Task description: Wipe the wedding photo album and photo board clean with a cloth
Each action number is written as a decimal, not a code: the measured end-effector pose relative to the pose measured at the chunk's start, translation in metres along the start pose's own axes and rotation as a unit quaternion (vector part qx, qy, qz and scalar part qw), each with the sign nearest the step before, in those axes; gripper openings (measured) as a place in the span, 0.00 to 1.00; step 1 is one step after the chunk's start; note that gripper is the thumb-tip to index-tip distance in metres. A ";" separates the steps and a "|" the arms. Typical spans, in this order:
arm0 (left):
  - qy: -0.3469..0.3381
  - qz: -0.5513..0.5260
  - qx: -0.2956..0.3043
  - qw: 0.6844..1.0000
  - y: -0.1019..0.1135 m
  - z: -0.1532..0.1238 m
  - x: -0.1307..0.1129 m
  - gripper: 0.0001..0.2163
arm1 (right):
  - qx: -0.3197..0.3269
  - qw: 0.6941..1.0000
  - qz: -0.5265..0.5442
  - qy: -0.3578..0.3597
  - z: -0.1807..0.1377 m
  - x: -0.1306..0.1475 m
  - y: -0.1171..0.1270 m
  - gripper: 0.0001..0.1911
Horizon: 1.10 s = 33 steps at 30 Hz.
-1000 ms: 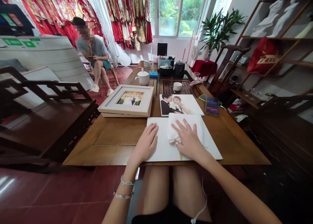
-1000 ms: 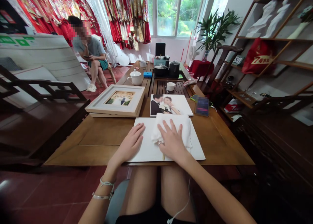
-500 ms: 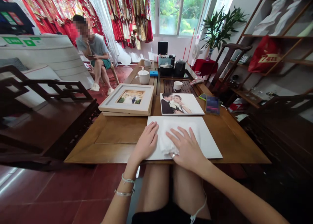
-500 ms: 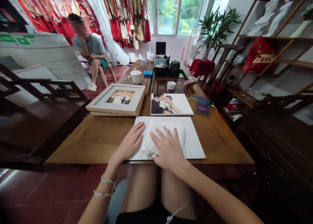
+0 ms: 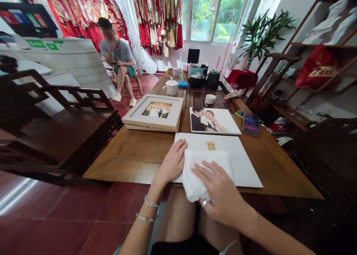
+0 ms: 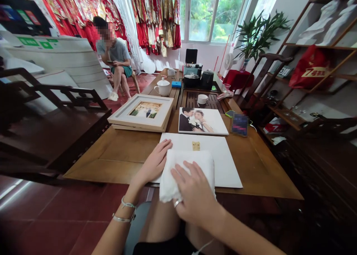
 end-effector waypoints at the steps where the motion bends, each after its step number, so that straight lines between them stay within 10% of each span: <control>1: 0.002 0.001 0.001 1.000 0.000 0.000 0.000 0.20 | -0.018 0.999 0.035 -0.007 0.003 -0.010 0.009 0.34; 7: 0.011 0.013 0.017 1.000 -0.001 0.001 -0.001 0.21 | -0.071 0.967 0.241 -0.044 0.049 -0.068 0.049 0.20; 17: -0.007 0.006 0.000 1.000 0.004 0.002 -0.004 0.21 | -0.028 0.979 0.203 0.005 0.126 -0.061 0.046 0.16; 33: 0.004 0.006 0.002 1.000 -0.002 0.000 0.001 0.21 | -0.036 0.992 -0.115 -0.037 0.049 -0.041 0.015 0.24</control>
Point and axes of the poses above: each hand's wrist, its own z-axis towards the middle knuckle, its own y-axis out of the back of the hand, x = y × z, the point moved 5 cm from there along z, towards the middle knuckle, and after that the axes turned 11 degrees about z, right-handed, at the moved point
